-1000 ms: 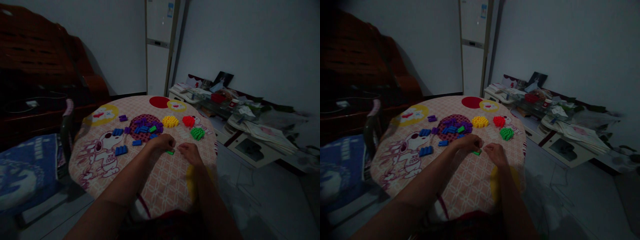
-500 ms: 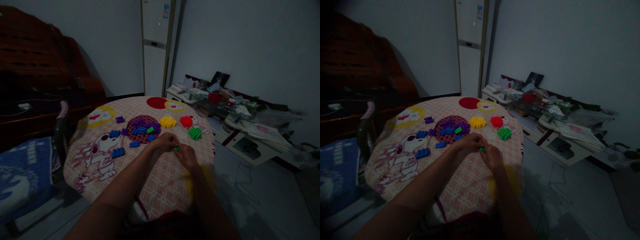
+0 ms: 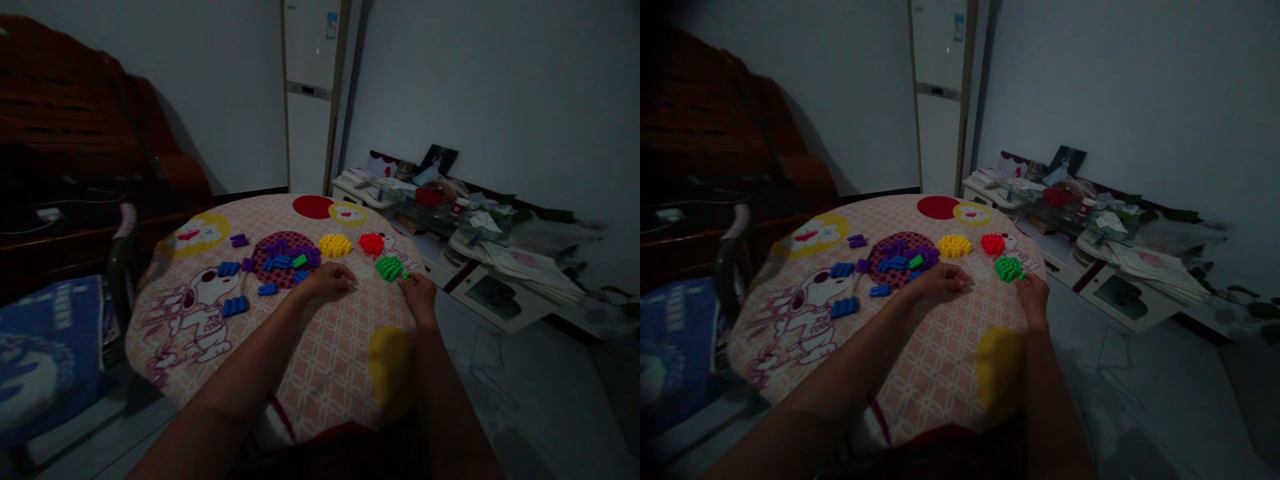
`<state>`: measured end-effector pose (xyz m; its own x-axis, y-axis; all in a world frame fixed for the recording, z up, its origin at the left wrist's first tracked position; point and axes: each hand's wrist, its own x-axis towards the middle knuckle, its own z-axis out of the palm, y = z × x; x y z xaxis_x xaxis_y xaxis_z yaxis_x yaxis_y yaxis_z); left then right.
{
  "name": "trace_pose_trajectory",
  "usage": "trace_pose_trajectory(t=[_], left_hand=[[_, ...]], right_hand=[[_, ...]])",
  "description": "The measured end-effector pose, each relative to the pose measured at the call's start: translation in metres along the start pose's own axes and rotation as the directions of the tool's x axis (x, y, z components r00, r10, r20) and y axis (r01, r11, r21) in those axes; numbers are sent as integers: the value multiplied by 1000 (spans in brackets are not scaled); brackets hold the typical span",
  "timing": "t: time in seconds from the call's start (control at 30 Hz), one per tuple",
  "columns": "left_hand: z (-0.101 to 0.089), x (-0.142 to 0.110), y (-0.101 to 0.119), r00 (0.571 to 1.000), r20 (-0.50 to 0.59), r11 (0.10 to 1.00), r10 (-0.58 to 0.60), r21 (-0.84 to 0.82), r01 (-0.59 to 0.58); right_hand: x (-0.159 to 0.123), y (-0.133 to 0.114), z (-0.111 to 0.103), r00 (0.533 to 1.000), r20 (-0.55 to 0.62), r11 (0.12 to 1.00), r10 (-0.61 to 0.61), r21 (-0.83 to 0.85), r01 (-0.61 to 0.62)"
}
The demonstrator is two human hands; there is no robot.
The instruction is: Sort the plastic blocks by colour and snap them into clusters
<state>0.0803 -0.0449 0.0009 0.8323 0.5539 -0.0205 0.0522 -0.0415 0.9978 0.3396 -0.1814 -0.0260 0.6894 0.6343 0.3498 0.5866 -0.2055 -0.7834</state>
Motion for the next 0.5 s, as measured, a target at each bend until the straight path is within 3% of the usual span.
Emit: trace_pose_trajectory(t=[0.17,0.27,0.33,0.4,0.5], left_hand=[[2,-1,-1,1000,-28,998,-10,63,12],[4,0,0,998,-58,986,23,164,-13],[2,1,2,984,-148,958,96,283,-50],[-5,1,5,931,-300,891,207,450,-53],[-22,-3,7,788,-479,730,386,681,56]], right_hand=[[10,0,9,988,84,983,130,117,-140],[12,2,11,991,94,990,99,95,-108],[11,4,12,995,68,996,68,52,-72],[10,6,12,998,22,998,55,17,-55],[6,8,12,996,-49,997,70,17,-70]])
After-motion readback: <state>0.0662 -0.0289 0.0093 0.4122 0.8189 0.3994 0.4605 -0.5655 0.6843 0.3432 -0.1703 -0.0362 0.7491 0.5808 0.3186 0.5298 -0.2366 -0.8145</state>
